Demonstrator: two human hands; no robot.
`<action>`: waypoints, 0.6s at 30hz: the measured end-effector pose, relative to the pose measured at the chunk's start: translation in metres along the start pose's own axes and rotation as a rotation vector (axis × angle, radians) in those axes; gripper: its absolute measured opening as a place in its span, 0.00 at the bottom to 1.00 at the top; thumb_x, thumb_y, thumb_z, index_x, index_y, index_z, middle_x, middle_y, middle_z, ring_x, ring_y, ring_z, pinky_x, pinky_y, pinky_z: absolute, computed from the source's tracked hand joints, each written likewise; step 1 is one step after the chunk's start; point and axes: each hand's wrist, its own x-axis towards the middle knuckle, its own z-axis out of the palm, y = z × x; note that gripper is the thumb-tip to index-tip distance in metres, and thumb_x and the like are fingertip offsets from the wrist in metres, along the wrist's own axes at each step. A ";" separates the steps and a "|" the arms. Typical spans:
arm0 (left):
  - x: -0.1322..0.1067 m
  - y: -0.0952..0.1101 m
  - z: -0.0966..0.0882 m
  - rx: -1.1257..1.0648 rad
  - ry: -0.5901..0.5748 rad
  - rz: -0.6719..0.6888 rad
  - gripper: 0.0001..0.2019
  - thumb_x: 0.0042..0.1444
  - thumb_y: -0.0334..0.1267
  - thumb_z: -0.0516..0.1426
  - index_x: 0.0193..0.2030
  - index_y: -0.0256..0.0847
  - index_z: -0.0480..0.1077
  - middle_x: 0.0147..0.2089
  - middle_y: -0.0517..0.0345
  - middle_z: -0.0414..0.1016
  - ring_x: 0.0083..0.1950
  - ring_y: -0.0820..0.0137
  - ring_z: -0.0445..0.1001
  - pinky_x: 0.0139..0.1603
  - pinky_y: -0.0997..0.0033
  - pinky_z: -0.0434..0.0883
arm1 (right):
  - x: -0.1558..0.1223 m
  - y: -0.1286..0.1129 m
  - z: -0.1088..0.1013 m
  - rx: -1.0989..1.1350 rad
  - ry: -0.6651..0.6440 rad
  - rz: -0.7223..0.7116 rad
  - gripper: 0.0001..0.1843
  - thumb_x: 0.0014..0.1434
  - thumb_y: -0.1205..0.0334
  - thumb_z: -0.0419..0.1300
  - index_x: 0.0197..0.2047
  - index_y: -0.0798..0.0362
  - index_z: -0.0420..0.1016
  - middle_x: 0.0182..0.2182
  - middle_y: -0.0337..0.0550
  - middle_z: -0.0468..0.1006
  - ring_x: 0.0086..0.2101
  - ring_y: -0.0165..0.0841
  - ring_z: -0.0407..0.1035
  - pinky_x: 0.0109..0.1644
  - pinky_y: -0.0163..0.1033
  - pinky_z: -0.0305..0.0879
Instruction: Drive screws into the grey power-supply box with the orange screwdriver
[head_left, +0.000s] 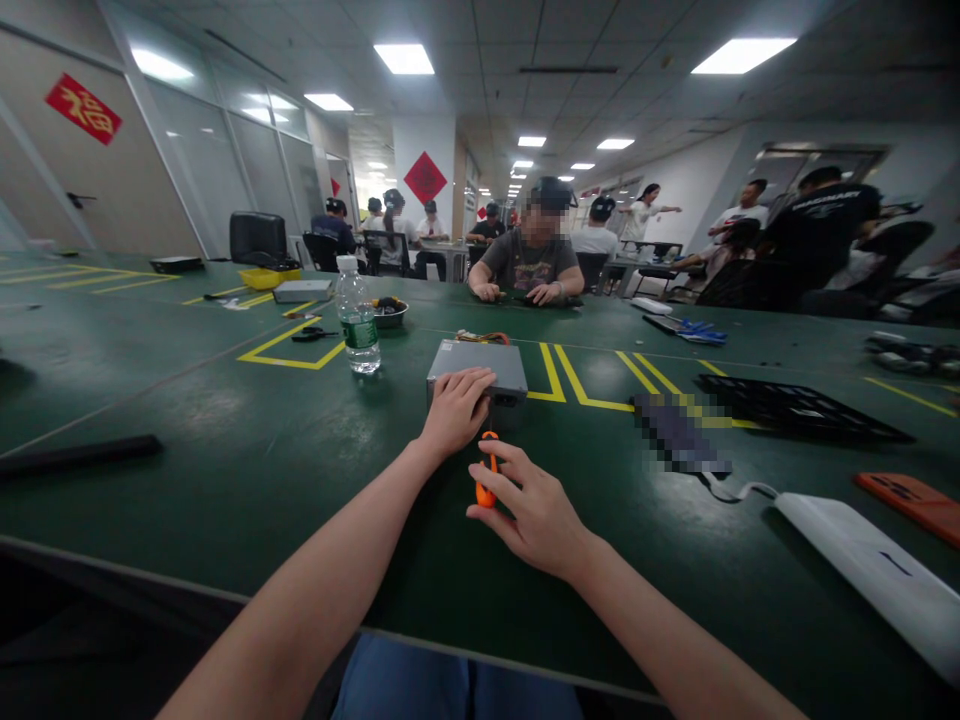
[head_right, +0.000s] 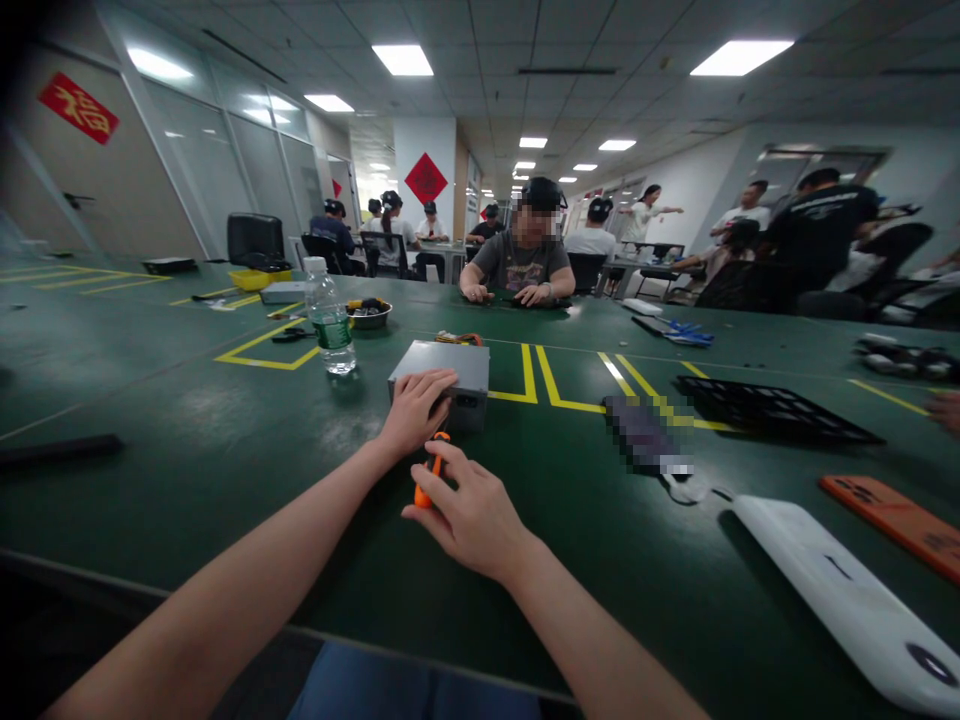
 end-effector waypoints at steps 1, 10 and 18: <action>0.000 0.000 0.000 -0.001 0.003 -0.002 0.16 0.60 0.34 0.47 0.54 0.45 0.62 0.58 0.57 0.66 0.59 0.68 0.61 0.58 0.62 0.54 | -0.001 0.001 0.002 0.021 0.010 0.010 0.16 0.60 0.54 0.53 0.47 0.56 0.64 0.50 0.60 0.65 0.41 0.39 0.70 0.41 0.44 0.69; 0.001 0.000 0.001 0.005 -0.001 -0.018 0.16 0.58 0.35 0.49 0.54 0.46 0.63 0.57 0.58 0.67 0.59 0.67 0.61 0.58 0.62 0.54 | -0.002 0.001 0.000 0.142 -0.055 0.055 0.18 0.61 0.57 0.51 0.52 0.55 0.58 0.51 0.56 0.64 0.49 0.40 0.64 0.47 0.46 0.67; 0.000 0.001 0.000 -0.013 0.003 -0.022 0.16 0.59 0.34 0.49 0.53 0.46 0.63 0.57 0.59 0.67 0.59 0.68 0.61 0.58 0.62 0.54 | -0.001 0.004 0.002 0.081 0.091 0.049 0.15 0.61 0.55 0.53 0.47 0.53 0.59 0.47 0.55 0.69 0.45 0.41 0.68 0.44 0.47 0.69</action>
